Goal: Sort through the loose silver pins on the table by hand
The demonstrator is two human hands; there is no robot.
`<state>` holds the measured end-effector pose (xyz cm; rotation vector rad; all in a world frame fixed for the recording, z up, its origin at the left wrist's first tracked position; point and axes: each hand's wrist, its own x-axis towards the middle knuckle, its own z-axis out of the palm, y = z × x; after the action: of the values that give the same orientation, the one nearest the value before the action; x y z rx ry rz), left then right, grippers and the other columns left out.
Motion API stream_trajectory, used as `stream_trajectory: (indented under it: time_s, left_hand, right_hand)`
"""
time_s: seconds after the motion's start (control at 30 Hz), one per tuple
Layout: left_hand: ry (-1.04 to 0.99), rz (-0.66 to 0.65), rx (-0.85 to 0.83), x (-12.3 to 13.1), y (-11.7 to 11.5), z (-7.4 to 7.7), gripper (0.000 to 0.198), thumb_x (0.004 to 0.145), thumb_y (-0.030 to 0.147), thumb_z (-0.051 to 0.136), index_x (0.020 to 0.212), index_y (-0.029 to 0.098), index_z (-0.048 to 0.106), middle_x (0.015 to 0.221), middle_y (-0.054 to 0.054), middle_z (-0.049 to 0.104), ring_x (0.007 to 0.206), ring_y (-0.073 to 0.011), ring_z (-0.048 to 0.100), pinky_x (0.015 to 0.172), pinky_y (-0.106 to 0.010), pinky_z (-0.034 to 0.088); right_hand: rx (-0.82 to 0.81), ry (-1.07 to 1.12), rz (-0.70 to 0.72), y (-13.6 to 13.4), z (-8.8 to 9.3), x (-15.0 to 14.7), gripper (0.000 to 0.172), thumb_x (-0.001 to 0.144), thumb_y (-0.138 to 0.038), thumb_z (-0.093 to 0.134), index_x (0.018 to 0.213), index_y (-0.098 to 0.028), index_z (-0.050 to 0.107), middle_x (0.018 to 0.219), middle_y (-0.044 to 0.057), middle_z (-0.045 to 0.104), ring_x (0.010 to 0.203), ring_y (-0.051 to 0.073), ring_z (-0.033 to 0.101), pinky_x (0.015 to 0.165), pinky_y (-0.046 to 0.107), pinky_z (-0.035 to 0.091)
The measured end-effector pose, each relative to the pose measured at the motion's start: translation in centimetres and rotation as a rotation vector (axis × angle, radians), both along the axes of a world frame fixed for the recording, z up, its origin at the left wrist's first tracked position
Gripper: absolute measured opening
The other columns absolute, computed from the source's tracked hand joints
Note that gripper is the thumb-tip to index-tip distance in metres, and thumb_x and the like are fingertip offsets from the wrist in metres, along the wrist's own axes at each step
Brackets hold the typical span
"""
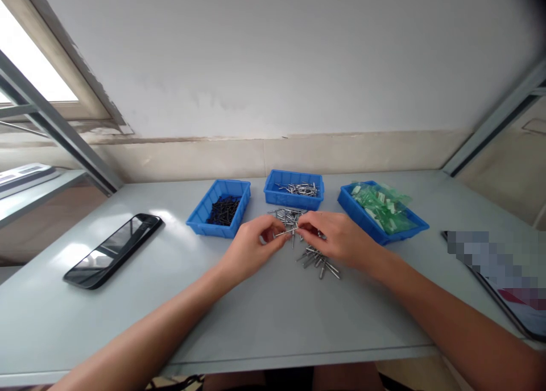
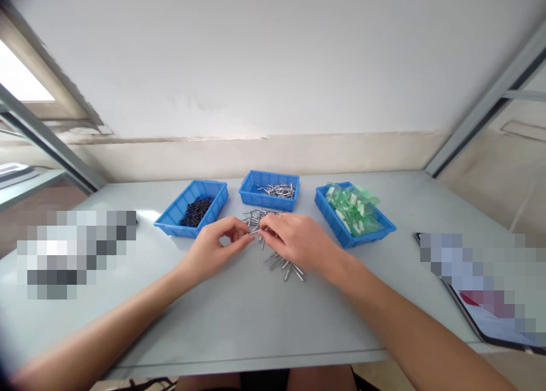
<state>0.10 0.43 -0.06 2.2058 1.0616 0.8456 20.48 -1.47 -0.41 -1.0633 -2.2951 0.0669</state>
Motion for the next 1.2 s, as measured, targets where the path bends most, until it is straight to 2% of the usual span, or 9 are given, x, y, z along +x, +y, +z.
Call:
stream_trajectory:
  time_s: [0.17,0.37,0.53,0.7,0.9,1.03,1.2]
  left_hand:
    - [-0.049,-0.049,0.061,-0.1,-0.1,0.1,0.014,0.081,0.031,0.06,0.084,0.017,0.062,0.069,0.001,0.056,0.063,-0.0106,0.052,0.062,-0.022,0.044]
    - [-0.045,-0.116,0.082,0.0,-0.3,0.0,0.01,0.082,0.027,0.06,0.083,0.017,0.062,0.068,0.002,0.055,0.064,-0.0105,0.052,0.061,-0.021,0.043]
    - [-0.063,-0.062,0.012,-0.1,-0.3,0.2,0.011,0.083,0.027,0.058,0.085,0.017,0.061,0.076,-0.001,0.059,0.069,-0.0117,0.055,0.065,-0.023,0.046]
    - [-0.096,-0.071,-0.073,-0.1,-0.1,0.1,0.011,0.083,0.026,0.056,0.085,0.016,0.06,0.084,-0.003,0.061,0.078,-0.0135,0.057,0.071,-0.025,0.048]
    - [0.033,-0.199,-0.115,0.0,0.0,-0.4,0.008,0.081,0.023,0.057,0.083,0.017,0.062,0.086,-0.003,0.059,0.08,-0.0142,0.056,0.069,-0.025,0.048]
    - [0.086,-0.259,-0.075,0.0,-0.1,-0.6,0.007,0.08,0.02,0.057,0.077,0.016,0.062,0.08,-0.002,0.057,0.077,-0.0138,0.054,0.069,-0.025,0.047]
    - [0.066,-0.233,-0.076,0.0,-0.2,-0.3,0.008,0.081,0.022,0.056,0.08,0.017,0.062,0.083,-0.003,0.058,0.079,-0.0142,0.055,0.07,-0.025,0.048]
  right_hand:
    - [-0.096,-0.12,0.024,-0.2,0.0,-0.5,0.011,0.091,-0.026,0.043,0.085,-0.019,0.051,0.071,0.0,0.059,0.064,0.014,0.055,0.057,0.024,0.036]
    - [-0.103,-0.162,0.069,-0.4,-0.3,-0.9,0.016,0.089,-0.023,0.044,0.074,-0.019,0.048,0.066,-0.001,0.056,0.059,0.013,0.051,0.054,0.025,0.033]
    - [-0.084,-0.095,0.044,-0.3,0.0,-0.3,0.007,0.085,-0.02,0.048,0.08,-0.019,0.052,0.068,-0.001,0.058,0.063,0.013,0.053,0.058,0.024,0.036]
    - [-0.002,0.012,0.046,-0.5,0.8,0.1,0.003,0.082,-0.018,0.05,0.082,-0.018,0.053,0.068,-0.001,0.057,0.061,0.011,0.052,0.058,0.023,0.038]
    - [-0.013,0.061,0.135,-1.0,0.7,-0.4,0.004,0.083,-0.017,0.049,0.085,-0.018,0.052,0.068,-0.001,0.058,0.061,0.01,0.052,0.059,0.022,0.039]
    - [-0.038,0.038,0.19,-1.4,0.5,-1.0,0.005,0.082,-0.015,0.049,0.083,-0.019,0.053,0.069,-0.001,0.059,0.062,0.011,0.053,0.06,0.023,0.039]
    - [-0.032,0.071,0.172,-1.3,0.6,-0.8,0.004,0.085,-0.017,0.048,0.086,-0.019,0.051,0.068,-0.001,0.058,0.06,0.01,0.052,0.059,0.022,0.039]
